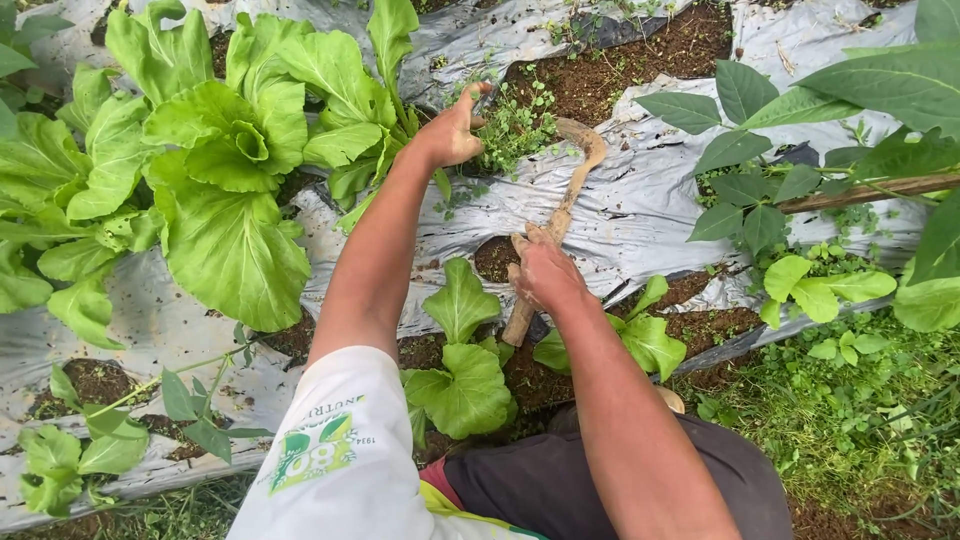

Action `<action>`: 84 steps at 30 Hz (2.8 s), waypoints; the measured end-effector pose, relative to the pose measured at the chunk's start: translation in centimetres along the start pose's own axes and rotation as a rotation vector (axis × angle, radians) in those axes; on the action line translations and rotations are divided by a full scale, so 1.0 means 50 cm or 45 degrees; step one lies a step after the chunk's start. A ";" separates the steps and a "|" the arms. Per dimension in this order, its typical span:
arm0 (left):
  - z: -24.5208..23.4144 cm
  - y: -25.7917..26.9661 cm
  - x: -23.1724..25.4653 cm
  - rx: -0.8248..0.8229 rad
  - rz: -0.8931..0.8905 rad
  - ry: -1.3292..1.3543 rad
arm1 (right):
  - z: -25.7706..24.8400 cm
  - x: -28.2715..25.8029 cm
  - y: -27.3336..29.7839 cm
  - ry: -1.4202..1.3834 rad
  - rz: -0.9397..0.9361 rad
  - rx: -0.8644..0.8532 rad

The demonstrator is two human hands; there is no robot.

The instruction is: The person sits on the ground in a garden bed and uses a hand hoe to loosen soil and remove weeds around leafy green plants. They pull weeds by hand and gather them into a pile, occasionally using the hoe to clear the area.

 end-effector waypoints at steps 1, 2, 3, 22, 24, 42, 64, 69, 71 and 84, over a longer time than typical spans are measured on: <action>0.003 0.005 0.007 -0.084 0.087 0.205 | 0.001 0.001 -0.005 0.036 -0.003 0.007; 0.000 0.013 0.013 -0.165 0.171 0.410 | 0.003 -0.001 -0.011 0.074 -0.011 0.012; 0.011 -0.003 -0.002 -0.160 0.168 0.409 | -0.005 -0.018 0.002 0.076 -0.016 0.011; 0.080 -0.175 -0.296 0.735 -0.264 0.186 | 0.000 0.009 -0.029 0.117 -0.078 0.058; 0.097 -0.197 -0.329 0.768 -0.281 0.206 | -0.013 -0.016 -0.009 0.138 -0.098 0.074; 0.037 -0.207 -0.339 0.827 -0.114 0.311 | -0.012 -0.020 -0.012 0.169 -0.083 0.041; 0.021 -0.240 -0.288 0.930 -0.105 0.114 | -0.060 -0.068 0.028 0.013 -0.020 0.078; 0.009 -0.224 -0.265 1.072 0.008 0.009 | -0.031 -0.029 -0.021 0.147 -0.050 0.044; -0.003 -0.180 -0.196 1.046 0.074 -0.308 | -0.027 -0.030 -0.012 0.104 -0.030 0.024; -0.008 -0.195 -0.222 0.751 0.122 -0.010 | -0.041 -0.055 0.006 -0.003 -0.011 0.034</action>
Point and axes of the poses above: each hand's wrist, its own y-axis away from the middle knuckle, its own z-axis out of the palm, x = y × z, the point moved 10 cm from there along -y, towards the middle knuckle, and after that the axes turned 1 degree about y, right-handed, at the moved point
